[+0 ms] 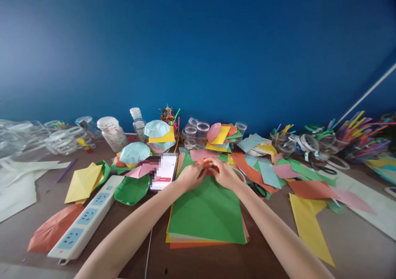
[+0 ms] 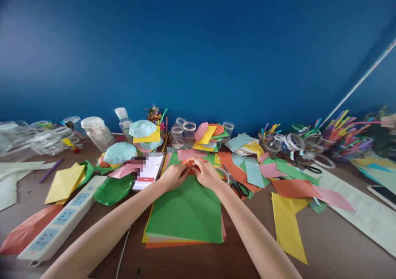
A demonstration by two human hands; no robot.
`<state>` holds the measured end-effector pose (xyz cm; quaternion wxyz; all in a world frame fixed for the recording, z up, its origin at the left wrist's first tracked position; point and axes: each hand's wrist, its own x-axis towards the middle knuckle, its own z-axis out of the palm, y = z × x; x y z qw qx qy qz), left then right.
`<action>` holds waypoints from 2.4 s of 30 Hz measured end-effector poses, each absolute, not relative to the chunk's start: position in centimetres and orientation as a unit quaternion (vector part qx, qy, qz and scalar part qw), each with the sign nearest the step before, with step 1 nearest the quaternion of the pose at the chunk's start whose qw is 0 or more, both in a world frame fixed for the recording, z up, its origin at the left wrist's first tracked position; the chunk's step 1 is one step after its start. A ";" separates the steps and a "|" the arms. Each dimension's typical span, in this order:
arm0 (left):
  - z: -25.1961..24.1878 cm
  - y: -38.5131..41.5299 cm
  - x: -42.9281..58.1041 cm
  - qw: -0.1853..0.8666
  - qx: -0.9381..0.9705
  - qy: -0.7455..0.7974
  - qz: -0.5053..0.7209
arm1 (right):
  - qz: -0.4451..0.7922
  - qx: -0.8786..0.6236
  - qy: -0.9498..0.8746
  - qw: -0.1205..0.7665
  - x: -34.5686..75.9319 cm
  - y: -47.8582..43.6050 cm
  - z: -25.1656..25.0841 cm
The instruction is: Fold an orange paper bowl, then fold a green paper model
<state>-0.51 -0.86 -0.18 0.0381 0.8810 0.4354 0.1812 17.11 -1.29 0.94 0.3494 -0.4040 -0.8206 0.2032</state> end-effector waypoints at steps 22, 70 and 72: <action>0.0 -0.9 -0.7 0.038 0.889 0.423 0.172 | 0.194 -0.406 -0.827 0.338 17.2 -1.4 1.2; 0.6 -1.7 -0.2 0.073 0.892 0.411 0.173 | 0.193 -0.439 -0.790 0.382 17.9 -1.3 1.6; 0.6 -1.7 -0.2 0.076 0.893 0.410 0.170 | 0.197 -0.436 -0.791 0.381 18.0 -1.2 1.5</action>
